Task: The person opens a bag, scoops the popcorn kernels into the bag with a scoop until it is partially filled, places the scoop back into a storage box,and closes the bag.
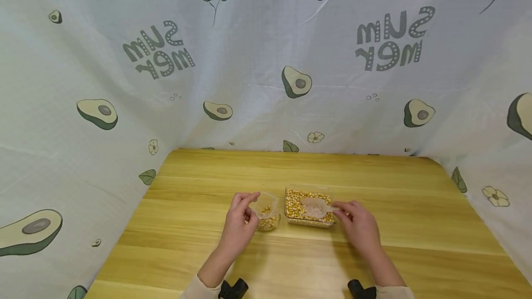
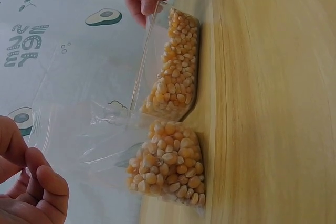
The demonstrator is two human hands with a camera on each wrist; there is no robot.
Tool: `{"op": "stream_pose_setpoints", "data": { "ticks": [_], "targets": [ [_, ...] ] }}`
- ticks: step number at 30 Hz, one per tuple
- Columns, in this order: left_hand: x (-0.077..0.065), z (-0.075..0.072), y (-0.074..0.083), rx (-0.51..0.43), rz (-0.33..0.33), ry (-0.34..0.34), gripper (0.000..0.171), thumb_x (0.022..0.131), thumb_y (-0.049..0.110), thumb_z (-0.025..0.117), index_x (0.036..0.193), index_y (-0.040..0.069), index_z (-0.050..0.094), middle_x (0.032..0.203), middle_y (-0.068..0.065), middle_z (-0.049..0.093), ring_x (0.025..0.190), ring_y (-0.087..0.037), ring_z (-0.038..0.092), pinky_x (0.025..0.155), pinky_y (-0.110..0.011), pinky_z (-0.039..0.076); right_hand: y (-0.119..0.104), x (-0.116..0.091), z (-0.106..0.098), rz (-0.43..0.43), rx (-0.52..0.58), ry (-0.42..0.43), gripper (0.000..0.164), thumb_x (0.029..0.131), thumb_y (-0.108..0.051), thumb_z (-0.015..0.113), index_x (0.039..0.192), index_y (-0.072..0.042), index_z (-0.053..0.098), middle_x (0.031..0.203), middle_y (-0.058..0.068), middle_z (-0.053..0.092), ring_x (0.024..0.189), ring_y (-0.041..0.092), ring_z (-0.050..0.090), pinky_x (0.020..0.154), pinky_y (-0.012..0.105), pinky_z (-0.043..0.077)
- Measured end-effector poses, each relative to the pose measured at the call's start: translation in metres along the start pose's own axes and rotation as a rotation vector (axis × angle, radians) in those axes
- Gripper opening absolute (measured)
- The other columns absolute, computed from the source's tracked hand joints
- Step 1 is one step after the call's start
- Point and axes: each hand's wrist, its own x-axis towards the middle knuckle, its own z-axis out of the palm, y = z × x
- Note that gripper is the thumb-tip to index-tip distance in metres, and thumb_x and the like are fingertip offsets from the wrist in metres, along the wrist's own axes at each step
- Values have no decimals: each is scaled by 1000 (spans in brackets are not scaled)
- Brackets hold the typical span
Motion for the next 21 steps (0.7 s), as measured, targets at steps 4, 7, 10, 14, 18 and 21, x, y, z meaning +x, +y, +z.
{"op": "stream_pose_setpoints", "data": {
  "ticks": [4, 7, 10, 14, 18, 21],
  "targets": [
    [0, 0, 0, 3, -10, -1, 49, 85, -15, 51, 132, -3, 61, 117, -13, 52, 60, 0, 35, 56, -15, 38, 2, -1, 2, 51, 34, -11, 18, 90, -12, 72, 107, -12, 77, 87, -1, 66, 72, -6, 51, 59, 23, 47],
    [0, 0, 0, 2, -16, -2, 49, 85, -15, 51, 132, -2, 61, 117, -13, 52, 61, -1, 35, 56, -15, 38, 6, -2, 4, 98, 58, -31, 18, 94, -17, 68, 110, -13, 76, 93, 2, 69, 77, -10, 51, 64, 23, 49],
    [0, 0, 0, 1, -18, -3, 49, 86, -15, 51, 132, -2, 61, 117, -13, 52, 61, 0, 35, 57, -15, 38, 11, -3, 5, 138, 80, -46, 20, 96, -22, 65, 112, -14, 75, 99, 4, 71, 80, -13, 49, 67, 22, 49],
    [-1, 0, 1, 1, -20, -6, 49, 86, -15, 51, 132, -2, 61, 118, -13, 52, 61, 1, 35, 57, -15, 38, 14, -3, 7, 181, 114, -55, 22, 97, -25, 65, 112, -14, 75, 101, 5, 70, 80, -11, 49, 66, 21, 47],
    [-1, -1, 1, -5, -27, -7, 50, 86, -15, 51, 132, -1, 61, 118, -13, 52, 61, 1, 35, 56, -15, 38, 15, -3, 8, 215, 160, -53, 22, 97, -26, 65, 112, -13, 75, 99, 1, 70, 77, -8, 50, 63, 22, 45],
    [-1, -1, 1, -3, -26, -7, 49, 86, -14, 51, 132, -1, 61, 118, -13, 52, 61, 1, 35, 57, -15, 38, 15, -3, 9, 222, 187, -42, 22, 96, -24, 66, 112, -12, 75, 96, -5, 70, 75, -6, 51, 61, 22, 44]
  ]
}}
